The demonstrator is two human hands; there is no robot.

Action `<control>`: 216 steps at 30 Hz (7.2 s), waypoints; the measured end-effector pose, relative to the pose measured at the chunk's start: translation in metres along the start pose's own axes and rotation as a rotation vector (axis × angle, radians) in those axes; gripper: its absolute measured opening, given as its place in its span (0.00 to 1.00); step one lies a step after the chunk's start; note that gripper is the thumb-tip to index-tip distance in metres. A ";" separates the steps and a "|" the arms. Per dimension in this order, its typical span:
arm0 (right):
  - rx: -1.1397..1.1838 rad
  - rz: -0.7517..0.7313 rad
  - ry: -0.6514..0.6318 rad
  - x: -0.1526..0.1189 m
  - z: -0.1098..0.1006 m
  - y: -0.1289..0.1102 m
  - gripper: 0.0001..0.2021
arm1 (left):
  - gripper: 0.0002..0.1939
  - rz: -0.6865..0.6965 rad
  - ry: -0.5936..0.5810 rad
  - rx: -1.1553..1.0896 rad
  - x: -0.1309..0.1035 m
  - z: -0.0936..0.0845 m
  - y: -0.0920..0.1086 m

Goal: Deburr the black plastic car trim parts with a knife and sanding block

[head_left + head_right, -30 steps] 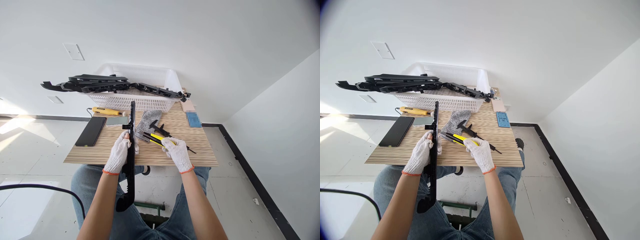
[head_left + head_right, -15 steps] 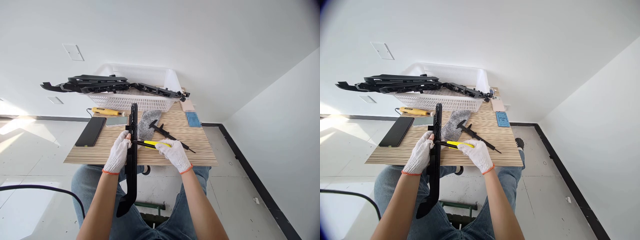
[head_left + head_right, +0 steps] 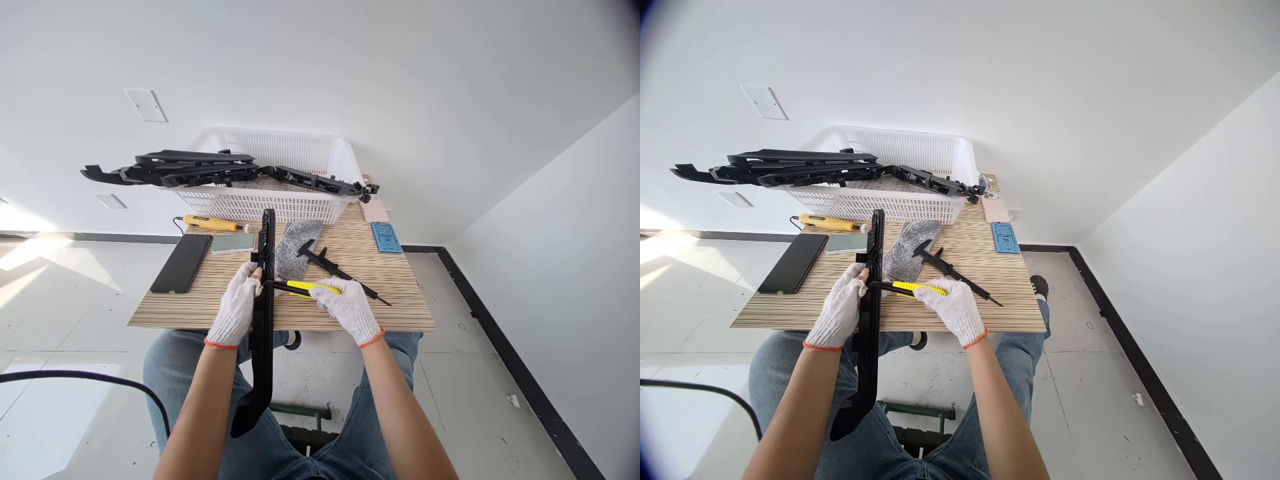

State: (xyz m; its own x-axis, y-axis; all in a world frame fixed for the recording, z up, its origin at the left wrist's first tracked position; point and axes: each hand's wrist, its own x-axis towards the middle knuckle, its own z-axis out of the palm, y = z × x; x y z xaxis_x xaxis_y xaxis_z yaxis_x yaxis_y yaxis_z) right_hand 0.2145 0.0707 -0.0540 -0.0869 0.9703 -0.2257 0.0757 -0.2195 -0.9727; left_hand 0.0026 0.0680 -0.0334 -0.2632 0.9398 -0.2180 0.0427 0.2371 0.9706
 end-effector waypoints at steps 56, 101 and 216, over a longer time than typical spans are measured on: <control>0.026 0.033 -0.005 -0.002 -0.001 -0.004 0.22 | 0.11 0.045 -0.020 -0.001 -0.002 -0.001 0.001; 0.016 0.021 -0.020 0.001 -0.001 -0.001 0.22 | 0.14 0.060 -0.051 0.015 -0.001 0.000 0.000; -0.055 -0.067 0.061 0.001 0.006 0.005 0.20 | 0.12 0.055 -0.023 0.046 0.003 -0.003 -0.004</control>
State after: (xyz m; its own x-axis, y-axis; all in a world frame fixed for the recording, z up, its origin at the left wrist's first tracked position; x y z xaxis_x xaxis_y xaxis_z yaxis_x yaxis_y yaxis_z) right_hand 0.2092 0.0699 -0.0591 -0.0328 0.9873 -0.1553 0.1267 -0.1500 -0.9805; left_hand -0.0015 0.0690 -0.0379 -0.2373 0.9570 -0.1670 0.1012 0.1953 0.9755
